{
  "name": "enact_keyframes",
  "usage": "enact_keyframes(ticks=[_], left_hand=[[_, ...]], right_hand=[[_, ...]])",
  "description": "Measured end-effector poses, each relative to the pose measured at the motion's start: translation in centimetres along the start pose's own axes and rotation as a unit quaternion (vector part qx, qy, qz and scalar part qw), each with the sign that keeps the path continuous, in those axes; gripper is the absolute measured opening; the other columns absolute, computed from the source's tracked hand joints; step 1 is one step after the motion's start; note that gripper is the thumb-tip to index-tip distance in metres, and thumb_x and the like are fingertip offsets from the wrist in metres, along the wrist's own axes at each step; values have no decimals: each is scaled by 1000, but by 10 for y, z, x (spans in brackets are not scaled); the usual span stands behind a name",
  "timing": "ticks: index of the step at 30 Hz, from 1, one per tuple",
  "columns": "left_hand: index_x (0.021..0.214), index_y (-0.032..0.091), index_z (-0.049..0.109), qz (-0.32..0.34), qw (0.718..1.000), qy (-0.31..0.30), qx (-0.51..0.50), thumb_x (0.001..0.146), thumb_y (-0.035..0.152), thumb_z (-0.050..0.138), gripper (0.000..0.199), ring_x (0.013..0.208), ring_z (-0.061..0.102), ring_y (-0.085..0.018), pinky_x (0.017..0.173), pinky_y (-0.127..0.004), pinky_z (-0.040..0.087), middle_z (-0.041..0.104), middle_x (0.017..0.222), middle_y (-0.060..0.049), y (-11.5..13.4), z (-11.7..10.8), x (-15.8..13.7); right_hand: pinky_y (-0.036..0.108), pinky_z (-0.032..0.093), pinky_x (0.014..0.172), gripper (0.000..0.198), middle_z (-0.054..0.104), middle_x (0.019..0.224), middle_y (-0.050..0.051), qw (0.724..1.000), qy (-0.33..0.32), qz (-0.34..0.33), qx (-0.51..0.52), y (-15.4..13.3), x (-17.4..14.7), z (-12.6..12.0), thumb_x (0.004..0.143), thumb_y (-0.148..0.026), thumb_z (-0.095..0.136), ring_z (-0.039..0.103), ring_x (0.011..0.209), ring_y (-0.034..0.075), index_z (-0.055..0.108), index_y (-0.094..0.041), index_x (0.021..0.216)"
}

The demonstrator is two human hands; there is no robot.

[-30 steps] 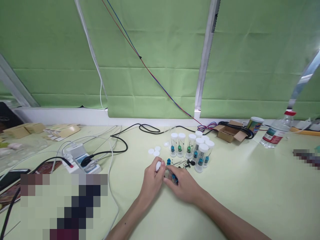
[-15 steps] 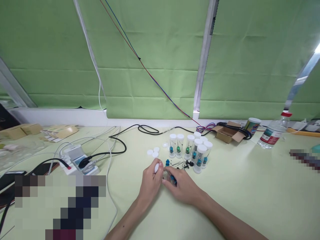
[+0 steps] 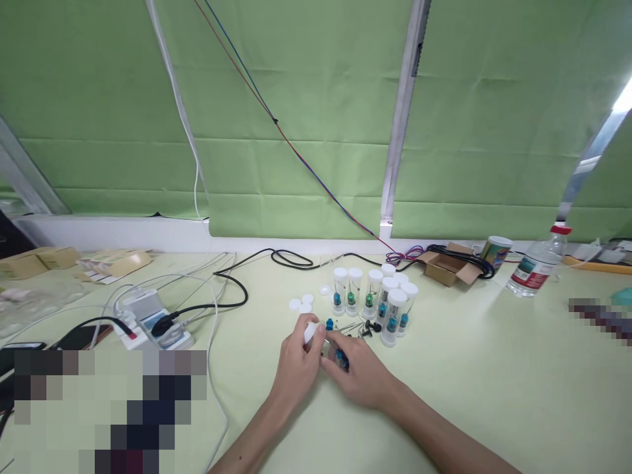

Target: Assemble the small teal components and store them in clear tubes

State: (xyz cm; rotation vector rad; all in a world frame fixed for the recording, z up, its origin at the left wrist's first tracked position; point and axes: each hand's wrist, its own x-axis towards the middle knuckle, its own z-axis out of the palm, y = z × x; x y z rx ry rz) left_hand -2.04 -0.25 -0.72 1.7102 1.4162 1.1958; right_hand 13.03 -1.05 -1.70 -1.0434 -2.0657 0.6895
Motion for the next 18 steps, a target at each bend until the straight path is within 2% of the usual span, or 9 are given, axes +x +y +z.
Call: enact_keyframes(ticks=[3,5,10,13,18], left_hand=[[112,25,48,-2,1000,2,-8,85,47,52,35,49,39,-13,51,-23,34,42,58,9,2,1,-1],[119,26,44,6,1000,10,-8,82,46,57,44,50,41,-13,52,-23,36,44,61,8,4,1,-2],[128,25,38,33,999,8,-13,80,43,61,56,52,44,-12,53,-23,39,50,69,6,7,3,-4],[128,25,41,38,999,6,-17,82,43,59,52,54,47,-12,55,-24,42,54,72,4,6,3,-3],[113,24,50,17,998,-13,-62,85,44,55,35,58,52,-14,56,-25,43,57,70,3,0,5,-3]], right_hand=[[25,39,61,10,62,75,-1,1000,24,1,14,-1,0,1,87,-21,53,54,64,15,54,-22,97],[25,38,61,3,60,74,-1,999,39,-4,16,-1,1,2,87,-20,51,51,63,14,52,-21,90],[26,40,65,12,62,83,0,997,61,-25,33,-2,3,5,89,-17,46,53,69,15,53,-21,98],[27,41,69,10,61,87,2,996,76,-34,32,-3,3,7,88,-16,46,54,75,17,53,-21,93],[27,39,64,6,58,81,1,997,78,-24,15,-2,3,8,89,-16,47,51,68,15,50,-20,86]])
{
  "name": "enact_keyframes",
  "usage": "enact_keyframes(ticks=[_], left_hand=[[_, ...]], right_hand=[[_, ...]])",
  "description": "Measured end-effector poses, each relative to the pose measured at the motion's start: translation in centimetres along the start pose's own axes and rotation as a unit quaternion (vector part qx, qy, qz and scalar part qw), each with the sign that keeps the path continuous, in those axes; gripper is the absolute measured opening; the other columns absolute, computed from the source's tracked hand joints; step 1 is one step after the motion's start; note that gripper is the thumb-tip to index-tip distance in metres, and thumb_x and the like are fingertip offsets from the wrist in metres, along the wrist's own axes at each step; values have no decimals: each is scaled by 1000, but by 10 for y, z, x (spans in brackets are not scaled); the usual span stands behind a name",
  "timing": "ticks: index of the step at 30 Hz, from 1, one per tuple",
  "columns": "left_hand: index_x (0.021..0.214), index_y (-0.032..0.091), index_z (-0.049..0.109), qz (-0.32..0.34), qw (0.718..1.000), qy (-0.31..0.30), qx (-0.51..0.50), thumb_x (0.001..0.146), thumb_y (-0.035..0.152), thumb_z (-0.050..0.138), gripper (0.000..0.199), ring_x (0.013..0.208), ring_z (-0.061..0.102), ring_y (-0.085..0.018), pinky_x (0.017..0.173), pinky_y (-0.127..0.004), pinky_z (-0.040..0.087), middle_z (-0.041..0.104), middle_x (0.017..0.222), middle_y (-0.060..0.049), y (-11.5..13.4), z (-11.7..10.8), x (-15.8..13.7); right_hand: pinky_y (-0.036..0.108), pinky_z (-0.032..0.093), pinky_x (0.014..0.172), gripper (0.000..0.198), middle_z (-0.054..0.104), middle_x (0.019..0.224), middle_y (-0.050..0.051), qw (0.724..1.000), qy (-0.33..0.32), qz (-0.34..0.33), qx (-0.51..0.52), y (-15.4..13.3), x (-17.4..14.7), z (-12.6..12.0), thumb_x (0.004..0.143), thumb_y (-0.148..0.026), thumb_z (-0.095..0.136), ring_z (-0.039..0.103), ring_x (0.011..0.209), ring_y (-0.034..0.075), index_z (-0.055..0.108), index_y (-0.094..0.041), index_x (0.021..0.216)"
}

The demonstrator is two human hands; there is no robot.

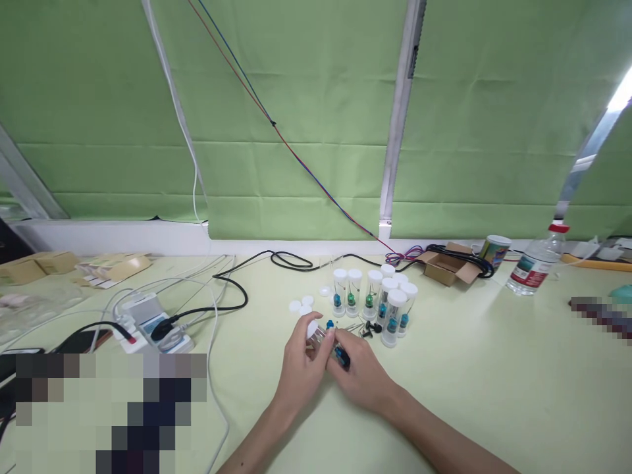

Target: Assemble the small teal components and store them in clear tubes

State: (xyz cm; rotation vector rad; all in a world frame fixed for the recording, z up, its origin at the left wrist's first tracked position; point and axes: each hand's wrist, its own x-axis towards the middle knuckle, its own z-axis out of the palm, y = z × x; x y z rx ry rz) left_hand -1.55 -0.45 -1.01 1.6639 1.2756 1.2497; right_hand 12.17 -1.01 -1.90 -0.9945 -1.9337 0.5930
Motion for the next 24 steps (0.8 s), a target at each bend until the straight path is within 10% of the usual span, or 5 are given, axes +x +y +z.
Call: enact_keyframes(ticks=[24], left_hand=[[131,27,43,17,998,34,-58,82,38,63,54,79,62,-15,70,-28,54,58,108,-5,5,1,-5]], right_hand=[[28,43,72,20,59,92,4,998,57,-17,35,0,-1,5,84,-13,53,55,81,17,55,-19,103]])
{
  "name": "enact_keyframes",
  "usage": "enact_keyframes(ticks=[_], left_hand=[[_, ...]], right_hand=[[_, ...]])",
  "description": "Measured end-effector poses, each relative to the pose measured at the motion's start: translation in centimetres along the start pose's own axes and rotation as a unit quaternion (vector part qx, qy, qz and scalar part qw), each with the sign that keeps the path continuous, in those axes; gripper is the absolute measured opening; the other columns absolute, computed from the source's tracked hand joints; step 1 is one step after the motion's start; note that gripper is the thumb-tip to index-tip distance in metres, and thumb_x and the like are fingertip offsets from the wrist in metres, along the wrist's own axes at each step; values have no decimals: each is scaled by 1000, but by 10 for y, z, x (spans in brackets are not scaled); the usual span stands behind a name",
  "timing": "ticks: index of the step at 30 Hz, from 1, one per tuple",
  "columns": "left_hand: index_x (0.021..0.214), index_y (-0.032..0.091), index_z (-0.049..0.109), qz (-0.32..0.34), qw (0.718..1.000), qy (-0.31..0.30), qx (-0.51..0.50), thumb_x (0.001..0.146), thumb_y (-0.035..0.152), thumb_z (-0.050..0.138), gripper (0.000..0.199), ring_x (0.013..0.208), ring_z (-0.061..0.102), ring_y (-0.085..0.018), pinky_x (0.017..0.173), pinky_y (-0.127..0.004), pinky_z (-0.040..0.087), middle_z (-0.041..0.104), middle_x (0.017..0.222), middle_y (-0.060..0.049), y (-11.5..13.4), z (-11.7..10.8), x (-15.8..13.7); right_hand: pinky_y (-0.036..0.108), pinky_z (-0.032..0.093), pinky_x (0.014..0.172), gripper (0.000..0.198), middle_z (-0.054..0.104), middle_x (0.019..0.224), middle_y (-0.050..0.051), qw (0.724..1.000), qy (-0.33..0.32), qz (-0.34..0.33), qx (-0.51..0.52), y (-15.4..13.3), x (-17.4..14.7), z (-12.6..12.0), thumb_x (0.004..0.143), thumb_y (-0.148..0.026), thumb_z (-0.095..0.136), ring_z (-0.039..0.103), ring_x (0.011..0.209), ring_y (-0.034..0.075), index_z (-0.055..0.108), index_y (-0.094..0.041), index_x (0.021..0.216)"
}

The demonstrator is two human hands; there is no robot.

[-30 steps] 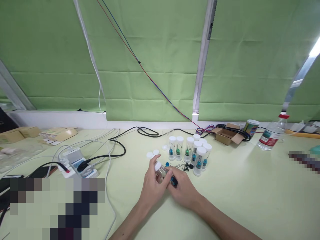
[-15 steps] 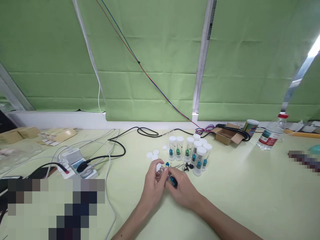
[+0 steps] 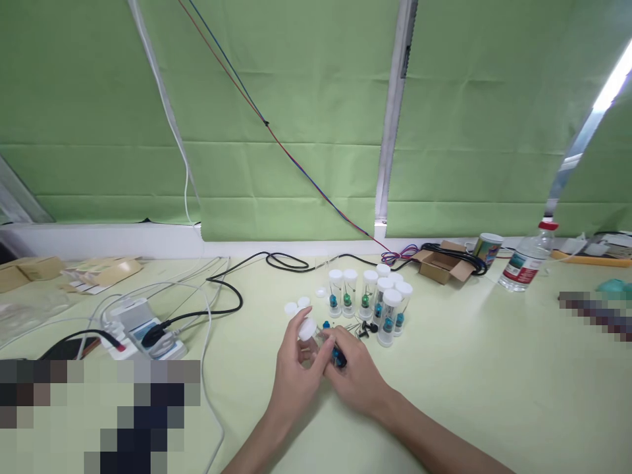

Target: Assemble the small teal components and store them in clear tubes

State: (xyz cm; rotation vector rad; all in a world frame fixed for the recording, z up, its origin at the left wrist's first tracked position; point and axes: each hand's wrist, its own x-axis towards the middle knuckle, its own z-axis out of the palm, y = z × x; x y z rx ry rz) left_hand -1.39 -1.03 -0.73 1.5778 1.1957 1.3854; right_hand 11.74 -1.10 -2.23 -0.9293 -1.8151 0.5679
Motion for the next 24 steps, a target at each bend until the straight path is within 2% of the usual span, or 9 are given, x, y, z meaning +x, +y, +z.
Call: enact_keyframes(ticks=[4,8,11,14,18,20,24], left_hand=[[134,26,37,-10,999,-10,-37,80,35,67,62,75,62,-14,74,-30,55,59,93,-1,2,3,-3],[132,23,40,3,999,-16,-35,81,34,66,58,70,61,-14,76,-31,54,56,74,4,2,3,-5],[132,22,43,7,999,-18,-28,82,34,65,56,69,59,-14,74,-30,55,54,70,5,2,3,-5],[133,22,45,9,999,-15,-34,81,34,65,57,71,59,-14,74,-29,56,56,75,2,1,3,-4],[138,26,44,28,999,-16,-42,82,33,64,59,74,59,-12,74,-30,57,57,104,-4,0,4,-5],[138,27,44,31,999,-17,-35,84,33,63,57,73,58,-11,74,-30,57,54,113,-6,-2,4,-6],[137,24,47,14,999,-19,-27,84,36,61,56,72,59,-13,66,-29,57,57,111,-8,-5,4,-6]], right_hand=[[28,45,72,18,62,94,6,999,28,38,26,0,1,2,87,-18,52,57,83,18,57,-18,104],[27,48,67,15,63,85,4,995,31,71,55,0,2,2,87,-21,53,58,74,17,59,-17,100],[27,48,64,13,64,80,3,993,37,81,72,0,2,3,88,-24,52,58,70,16,60,-17,95],[27,48,63,16,65,77,3,992,42,87,83,0,2,3,87,-25,53,58,66,16,63,-17,96],[27,49,60,23,63,70,2,988,51,103,101,1,0,5,87,-28,54,58,62,16,63,-16,105],[27,48,61,34,62,67,0,985,55,113,117,1,0,5,87,-29,54,58,62,16,56,-16,118],[26,46,60,56,59,62,-4,980,44,132,142,1,0,5,89,-28,52,53,57,13,34,-15,140]])
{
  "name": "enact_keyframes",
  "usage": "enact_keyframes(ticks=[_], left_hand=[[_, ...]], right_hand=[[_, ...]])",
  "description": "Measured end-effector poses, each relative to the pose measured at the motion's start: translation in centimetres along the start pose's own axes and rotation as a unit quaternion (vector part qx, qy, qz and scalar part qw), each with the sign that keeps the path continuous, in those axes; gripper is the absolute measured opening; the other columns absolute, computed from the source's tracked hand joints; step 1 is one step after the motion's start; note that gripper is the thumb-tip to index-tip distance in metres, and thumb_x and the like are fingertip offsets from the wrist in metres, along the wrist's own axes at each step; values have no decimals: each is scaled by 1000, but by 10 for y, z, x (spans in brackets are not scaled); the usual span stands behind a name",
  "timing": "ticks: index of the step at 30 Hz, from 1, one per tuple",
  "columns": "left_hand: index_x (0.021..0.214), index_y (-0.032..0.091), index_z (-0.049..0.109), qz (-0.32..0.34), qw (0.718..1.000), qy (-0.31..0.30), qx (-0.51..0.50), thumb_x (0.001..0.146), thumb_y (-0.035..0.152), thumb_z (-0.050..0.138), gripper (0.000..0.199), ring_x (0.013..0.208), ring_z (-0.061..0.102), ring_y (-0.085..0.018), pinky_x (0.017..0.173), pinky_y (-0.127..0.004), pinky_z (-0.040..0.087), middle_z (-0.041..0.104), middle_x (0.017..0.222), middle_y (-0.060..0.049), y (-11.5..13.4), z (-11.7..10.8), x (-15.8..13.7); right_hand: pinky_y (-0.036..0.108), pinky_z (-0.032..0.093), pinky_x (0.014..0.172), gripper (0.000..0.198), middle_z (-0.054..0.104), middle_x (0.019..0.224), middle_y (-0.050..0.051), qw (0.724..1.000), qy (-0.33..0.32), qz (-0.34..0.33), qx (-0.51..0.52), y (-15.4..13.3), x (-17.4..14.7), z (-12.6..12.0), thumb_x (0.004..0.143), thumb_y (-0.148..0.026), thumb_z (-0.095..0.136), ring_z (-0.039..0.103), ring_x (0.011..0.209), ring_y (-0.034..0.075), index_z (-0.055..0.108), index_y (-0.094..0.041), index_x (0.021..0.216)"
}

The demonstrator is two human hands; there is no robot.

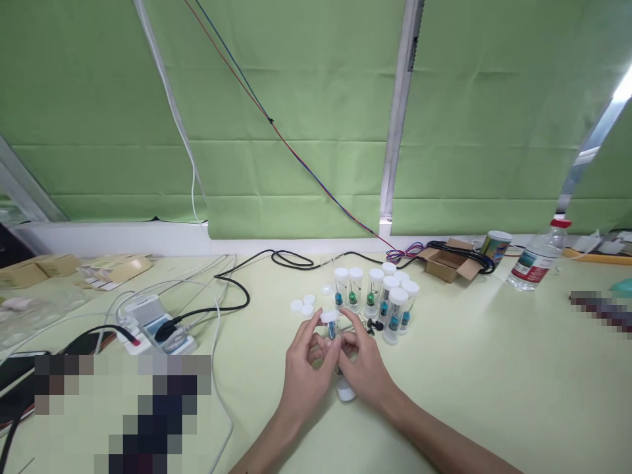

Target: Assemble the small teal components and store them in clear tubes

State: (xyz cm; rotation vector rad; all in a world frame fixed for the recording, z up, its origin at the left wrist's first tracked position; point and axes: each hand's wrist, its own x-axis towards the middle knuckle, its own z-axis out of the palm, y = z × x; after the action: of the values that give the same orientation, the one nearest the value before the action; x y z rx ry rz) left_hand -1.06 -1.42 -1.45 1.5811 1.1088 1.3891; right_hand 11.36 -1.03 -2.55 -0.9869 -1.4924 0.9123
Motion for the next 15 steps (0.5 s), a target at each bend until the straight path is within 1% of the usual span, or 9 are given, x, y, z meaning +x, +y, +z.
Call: enact_keyframes(ticks=[2,5,9,12,15], left_hand=[[137,23,48,-9,1000,0,1,84,37,61,57,72,60,-14,62,-29,57,59,110,-8,-1,-1,0],[137,22,47,-17,1000,-1,-9,84,38,61,57,72,59,-13,60,-27,55,59,113,-9,0,-2,0],[133,19,50,-40,999,0,-29,87,41,56,51,60,54,-11,57,-27,51,63,109,-9,5,-3,0],[125,18,56,-52,998,32,-25,90,45,51,45,55,50,-10,54,-25,48,65,96,-7,7,-3,0],[125,19,57,-58,997,45,-11,90,47,49,46,51,46,-10,48,-23,43,62,74,-1,8,-3,0]], right_hand=[[24,43,57,61,56,60,-6,1000,-2,1,5,-1,0,-1,89,-29,53,48,54,12,30,-16,144],[22,40,53,62,49,57,-8,1000,-3,3,17,-2,0,-2,90,-31,53,43,51,10,31,-16,145],[24,43,55,64,50,61,-7,997,-26,27,67,-3,-2,-2,91,-34,53,49,53,11,27,-19,147],[25,43,56,64,49,63,-6,994,-40,35,91,-2,-3,-1,91,-36,54,50,56,12,27,-21,147],[24,39,53,61,45,62,-7,994,-50,32,94,-2,-4,0,92,-37,54,44,54,11,29,-23,145]])
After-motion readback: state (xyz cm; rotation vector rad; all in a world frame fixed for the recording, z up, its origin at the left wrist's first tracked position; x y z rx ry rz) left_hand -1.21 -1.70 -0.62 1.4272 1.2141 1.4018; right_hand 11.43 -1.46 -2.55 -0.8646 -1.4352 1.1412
